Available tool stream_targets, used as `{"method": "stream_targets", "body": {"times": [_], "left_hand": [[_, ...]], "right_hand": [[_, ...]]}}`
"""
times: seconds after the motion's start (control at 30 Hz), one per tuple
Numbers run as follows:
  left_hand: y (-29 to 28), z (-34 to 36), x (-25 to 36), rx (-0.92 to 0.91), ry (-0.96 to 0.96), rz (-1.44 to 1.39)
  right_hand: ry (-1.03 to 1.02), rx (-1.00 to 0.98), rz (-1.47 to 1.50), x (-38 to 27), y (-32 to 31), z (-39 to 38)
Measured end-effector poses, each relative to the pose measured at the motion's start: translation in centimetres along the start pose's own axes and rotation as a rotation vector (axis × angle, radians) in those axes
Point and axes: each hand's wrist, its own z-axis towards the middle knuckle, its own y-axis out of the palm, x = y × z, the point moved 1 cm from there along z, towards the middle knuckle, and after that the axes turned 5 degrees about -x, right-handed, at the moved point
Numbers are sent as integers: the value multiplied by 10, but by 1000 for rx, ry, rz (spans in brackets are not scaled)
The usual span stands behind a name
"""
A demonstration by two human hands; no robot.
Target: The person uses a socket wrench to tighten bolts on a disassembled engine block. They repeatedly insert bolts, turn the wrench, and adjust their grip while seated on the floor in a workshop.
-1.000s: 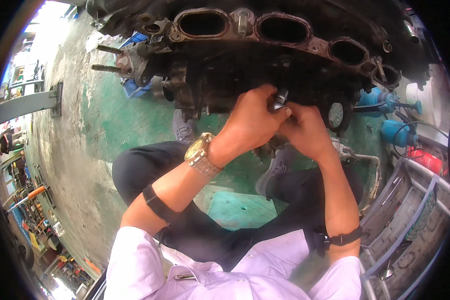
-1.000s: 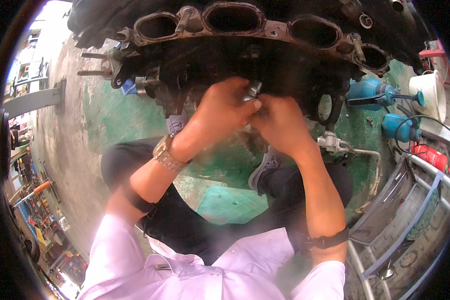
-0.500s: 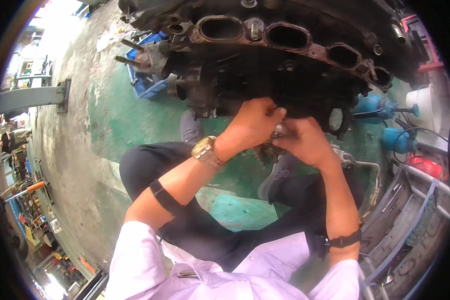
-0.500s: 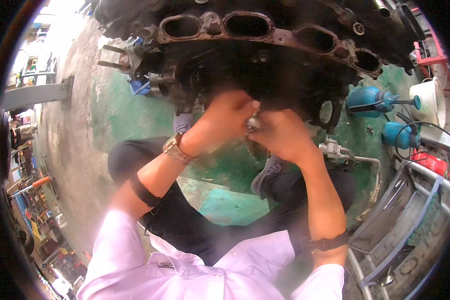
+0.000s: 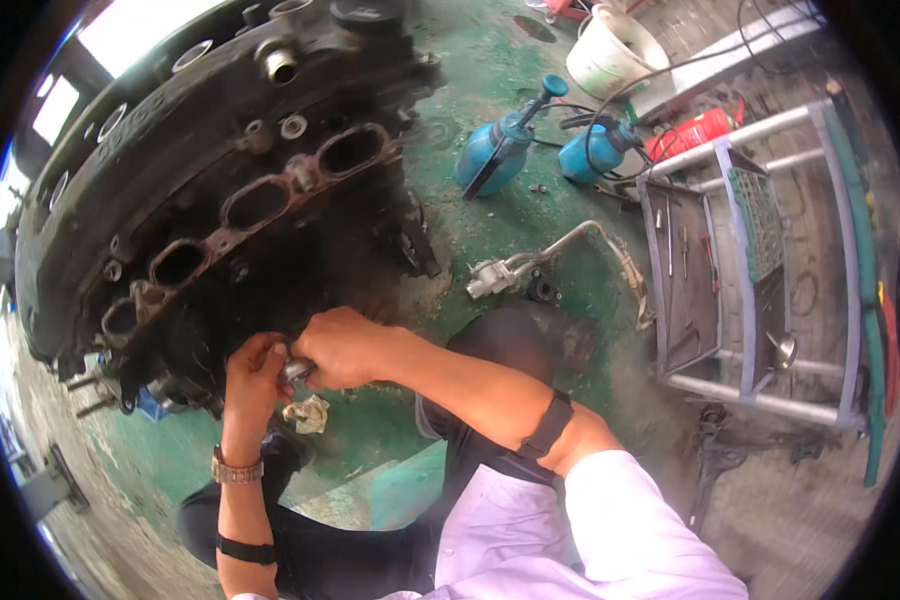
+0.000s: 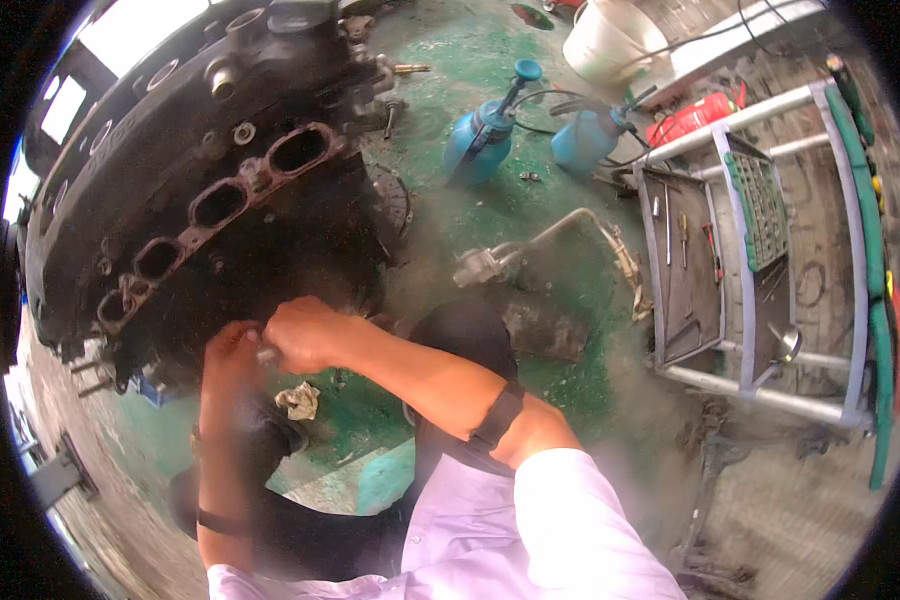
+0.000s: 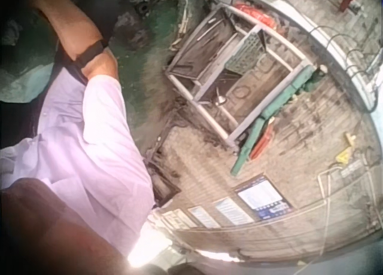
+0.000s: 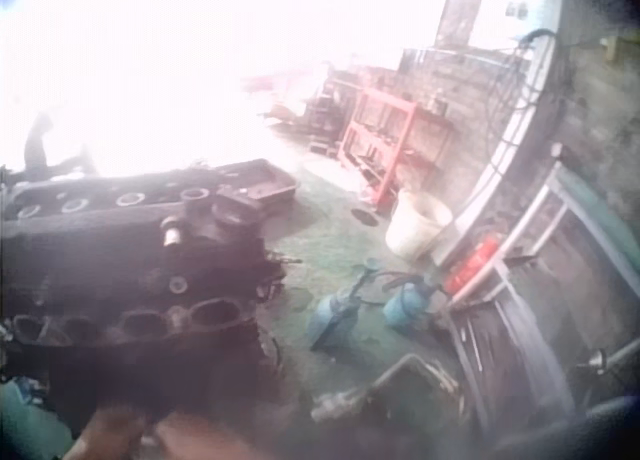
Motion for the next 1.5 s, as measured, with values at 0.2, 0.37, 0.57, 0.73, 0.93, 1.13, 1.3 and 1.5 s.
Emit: {"method": "stream_targets", "body": {"times": [0.2, 0.37, 0.57, 0.73, 0.93, 1.13, 1.3, 1.5], "left_hand": [[7, 4, 6, 14, -81, -36], [12, 2, 15, -19, -7, -31], [17, 7, 17, -26, 37, -17], [15, 9, 13, -15, 21, -54], [11, 15, -6, -24, 45, -11], [15, 15, -9, -24, 109, -116], [9, 11, 2, -119, 186, 131], [1, -4, 18, -108, 308, 332]], "right_hand": [[14, 45, -44, 5, 0, -2], [-9, 74, -10, 8, -4, -6], [9, 101, -2, 4, -8, -8], [5, 96, -4, 4, -7, -6], [-1, 108, 37, 2, -7, -8], [9, 87, 37, -5, -20, -11], [-16, 105, 66, -4, -19, -9], [-8, 121, 76, -2, -7, 2]]}}
